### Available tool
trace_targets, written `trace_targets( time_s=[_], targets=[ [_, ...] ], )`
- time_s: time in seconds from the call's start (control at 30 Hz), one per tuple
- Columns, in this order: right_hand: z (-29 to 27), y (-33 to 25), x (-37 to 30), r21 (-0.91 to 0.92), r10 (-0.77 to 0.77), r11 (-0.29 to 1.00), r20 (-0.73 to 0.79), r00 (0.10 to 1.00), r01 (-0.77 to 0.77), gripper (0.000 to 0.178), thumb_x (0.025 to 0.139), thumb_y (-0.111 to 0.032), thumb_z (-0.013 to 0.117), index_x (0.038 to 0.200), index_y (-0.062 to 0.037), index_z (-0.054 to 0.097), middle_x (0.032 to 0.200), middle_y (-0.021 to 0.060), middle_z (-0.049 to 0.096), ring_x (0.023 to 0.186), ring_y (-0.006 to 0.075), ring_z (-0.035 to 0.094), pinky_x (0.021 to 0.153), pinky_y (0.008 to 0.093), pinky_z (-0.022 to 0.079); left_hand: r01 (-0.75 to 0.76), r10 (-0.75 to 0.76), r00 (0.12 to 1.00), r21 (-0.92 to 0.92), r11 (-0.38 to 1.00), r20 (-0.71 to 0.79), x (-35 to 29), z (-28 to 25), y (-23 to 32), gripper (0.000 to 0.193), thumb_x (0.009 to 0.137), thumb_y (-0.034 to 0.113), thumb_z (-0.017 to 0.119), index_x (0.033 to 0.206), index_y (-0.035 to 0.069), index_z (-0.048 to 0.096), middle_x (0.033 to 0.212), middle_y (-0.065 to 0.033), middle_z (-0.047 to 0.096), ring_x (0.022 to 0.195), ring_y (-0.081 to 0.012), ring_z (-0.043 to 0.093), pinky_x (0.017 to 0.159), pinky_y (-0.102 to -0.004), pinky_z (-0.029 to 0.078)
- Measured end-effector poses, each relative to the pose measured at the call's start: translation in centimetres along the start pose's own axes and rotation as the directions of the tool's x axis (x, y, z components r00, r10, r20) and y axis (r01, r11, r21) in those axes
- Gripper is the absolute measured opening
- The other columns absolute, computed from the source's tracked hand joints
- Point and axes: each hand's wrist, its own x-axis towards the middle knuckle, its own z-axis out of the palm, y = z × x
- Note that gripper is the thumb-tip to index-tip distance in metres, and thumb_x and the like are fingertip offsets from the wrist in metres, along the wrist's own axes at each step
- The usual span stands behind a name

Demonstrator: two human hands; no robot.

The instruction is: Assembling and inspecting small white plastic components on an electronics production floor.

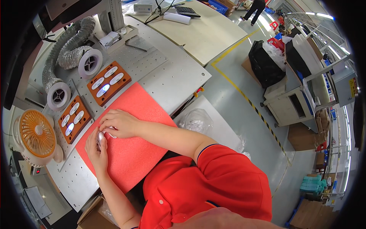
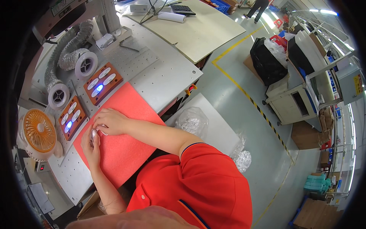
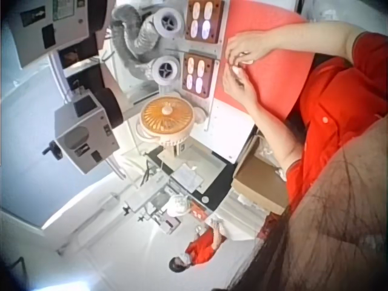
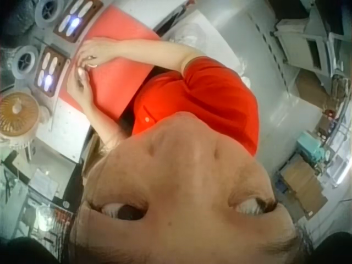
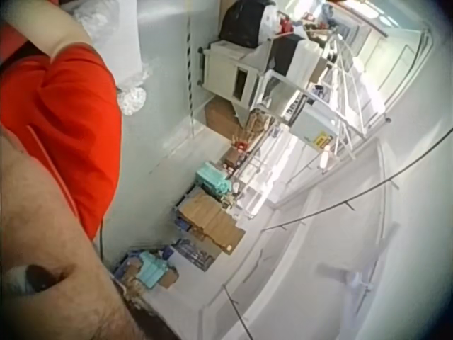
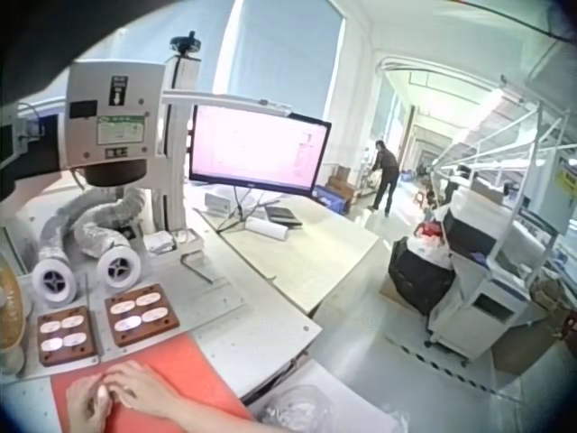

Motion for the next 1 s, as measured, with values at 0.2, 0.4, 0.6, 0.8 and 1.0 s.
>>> trace_targets(
  time_s=[0.2, 0.4, 0.6, 0.8, 1.0],
  targets=[
    [0.03, -0.02, 0.01, -0.001, 0.002, 1.000, -0.004, 1.000, -0.002, 0.015, 0.086, -0.020, 0.060, 0.096, -0.0125, 0.069, 0.107, 0.0008, 0.063, 0.110, 0.0220, 0.051, 0.099, 0.0388, 0.038, 0.011, -0.011, 1.000, 0.003, 1.000, -0.002, 0.00, 0.01, 0.06, 0.035, 0.094, 0.022, 0.058, 0.126, 0.008, 0.058, 0.123, -0.0101, 0.060, 0.114, -0.0257, 0.055, 0.099, -0.0361, 0.040],
    [-0.02, 0.03, 0.00, -0.034, -0.022, 0.999, -0.020, 1.000, 0.021, 0.014, 0.086, -0.018, 0.063, 0.096, -0.0136, 0.070, 0.107, 0.0006, 0.063, 0.107, 0.0219, 0.053, 0.094, 0.0381, 0.041, 0.007, -0.007, 1.000, 0.007, 1.000, 0.001, 0.02, 0.01, 0.10, 0.034, 0.095, 0.022, 0.058, 0.126, 0.008, 0.059, 0.123, -0.0098, 0.060, 0.115, -0.0256, 0.054, 0.100, -0.0364, 0.039],
    [0.06, 0.04, -0.03, -0.014, 0.004, 1.000, -0.005, 1.000, -0.004, 0.016, 0.086, -0.021, 0.061, 0.095, -0.0130, 0.071, 0.107, 0.0015, 0.063, 0.109, 0.0227, 0.052, 0.099, 0.0387, 0.038, 0.025, -0.025, 1.000, 0.009, 1.000, 0.009, -0.11, 0.03, -0.11, 0.034, 0.095, 0.021, 0.058, 0.126, 0.008, 0.059, 0.125, -0.0093, 0.060, 0.117, -0.0253, 0.053, 0.101, -0.0361, 0.039],
    [0.02, 0.12, -0.09, -0.022, -0.008, 1.000, -0.006, 1.000, 0.008, 0.016, 0.086, -0.022, 0.061, 0.096, -0.0131, 0.071, 0.108, 0.0019, 0.063, 0.109, 0.0229, 0.051, 0.099, 0.0388, 0.038, 0.024, -0.024, 1.000, 0.017, 1.000, 0.010, -0.11, 0.14, -0.14, 0.034, 0.095, 0.022, 0.058, 0.127, 0.009, 0.058, 0.126, -0.0091, 0.059, 0.117, -0.0249, 0.053, 0.101, -0.0354, 0.040],
    [0.17, 0.26, -0.11, -0.052, -0.034, 0.998, -0.031, 0.999, 0.032, 0.014, 0.086, -0.020, 0.063, 0.096, -0.0153, 0.071, 0.107, 0.0004, 0.064, 0.106, 0.0216, 0.054, 0.095, 0.0381, 0.041, 0.015, -0.015, 1.000, 0.005, 1.000, 0.012, -0.12, 0.16, -0.27, 0.034, 0.095, 0.021, 0.058, 0.127, 0.008, 0.058, 0.125, -0.0095, 0.059, 0.116, -0.0247, 0.054, 0.099, -0.0347, 0.041]
  ],
)
